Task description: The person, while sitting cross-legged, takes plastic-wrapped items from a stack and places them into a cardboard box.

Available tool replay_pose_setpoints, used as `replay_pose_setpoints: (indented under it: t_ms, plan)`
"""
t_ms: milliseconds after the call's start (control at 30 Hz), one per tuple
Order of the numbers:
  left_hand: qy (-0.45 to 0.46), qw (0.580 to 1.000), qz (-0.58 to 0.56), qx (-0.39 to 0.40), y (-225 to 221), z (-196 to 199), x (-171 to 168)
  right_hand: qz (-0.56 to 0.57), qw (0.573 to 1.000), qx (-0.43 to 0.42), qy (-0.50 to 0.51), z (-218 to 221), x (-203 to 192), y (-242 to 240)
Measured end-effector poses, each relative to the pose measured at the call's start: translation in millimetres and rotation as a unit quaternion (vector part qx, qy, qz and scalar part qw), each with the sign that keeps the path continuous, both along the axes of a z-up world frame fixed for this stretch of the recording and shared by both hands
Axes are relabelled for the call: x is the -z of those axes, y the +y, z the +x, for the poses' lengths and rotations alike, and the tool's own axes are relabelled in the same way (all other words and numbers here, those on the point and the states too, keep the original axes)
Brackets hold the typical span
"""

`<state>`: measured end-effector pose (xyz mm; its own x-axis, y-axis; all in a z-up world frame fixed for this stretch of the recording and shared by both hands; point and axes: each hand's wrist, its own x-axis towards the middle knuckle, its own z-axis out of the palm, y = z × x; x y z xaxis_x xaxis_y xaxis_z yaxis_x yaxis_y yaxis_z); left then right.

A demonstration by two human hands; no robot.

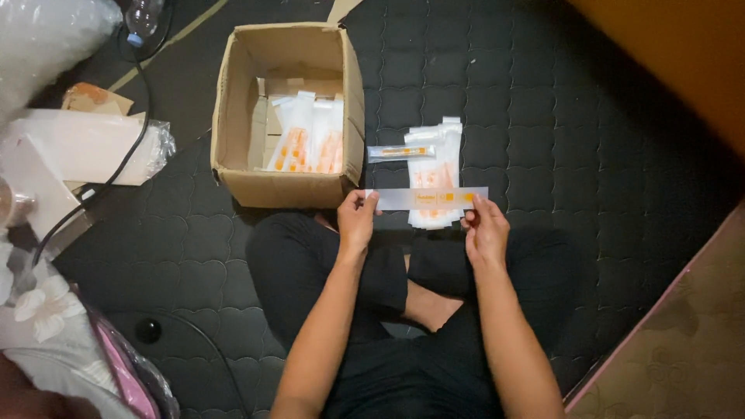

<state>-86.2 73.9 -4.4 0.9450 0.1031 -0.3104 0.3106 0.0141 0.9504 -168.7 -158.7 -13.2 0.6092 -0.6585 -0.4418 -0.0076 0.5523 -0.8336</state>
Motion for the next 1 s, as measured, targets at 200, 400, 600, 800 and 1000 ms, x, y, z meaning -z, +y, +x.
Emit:
replay_pose_setpoints:
  t_ms: [200,400,600,800,1000]
  plan:
    - [-0.001,1.000,0.019,-0.010,-0.3,-0.1,-9.2,-0.011,1.000,0.007,0.009,4.7,-17.3,11.5]
    - [-0.006,1.000,0.015,-0.014,-1.1,1.6,-3.7,-0.015,1.000,0.019,0.003,7.0,-11.9,10.9]
    - [-0.005,0.999,0.037,-0.005,-1.2,1.7,-8.7,-0.011,1.000,0.016,0.001,5.4,-12.7,9.5]
    - [0.009,0.999,0.051,-0.005,-1.0,2.7,-12.9,-0.016,1.000,0.017,-0.005,5.7,-11.5,10.2]
    - [-0.008,0.960,0.194,0.200,4.0,-3.3,-19.9,0.010,0.997,0.064,-0.042,0.2,-37.9,10.5]
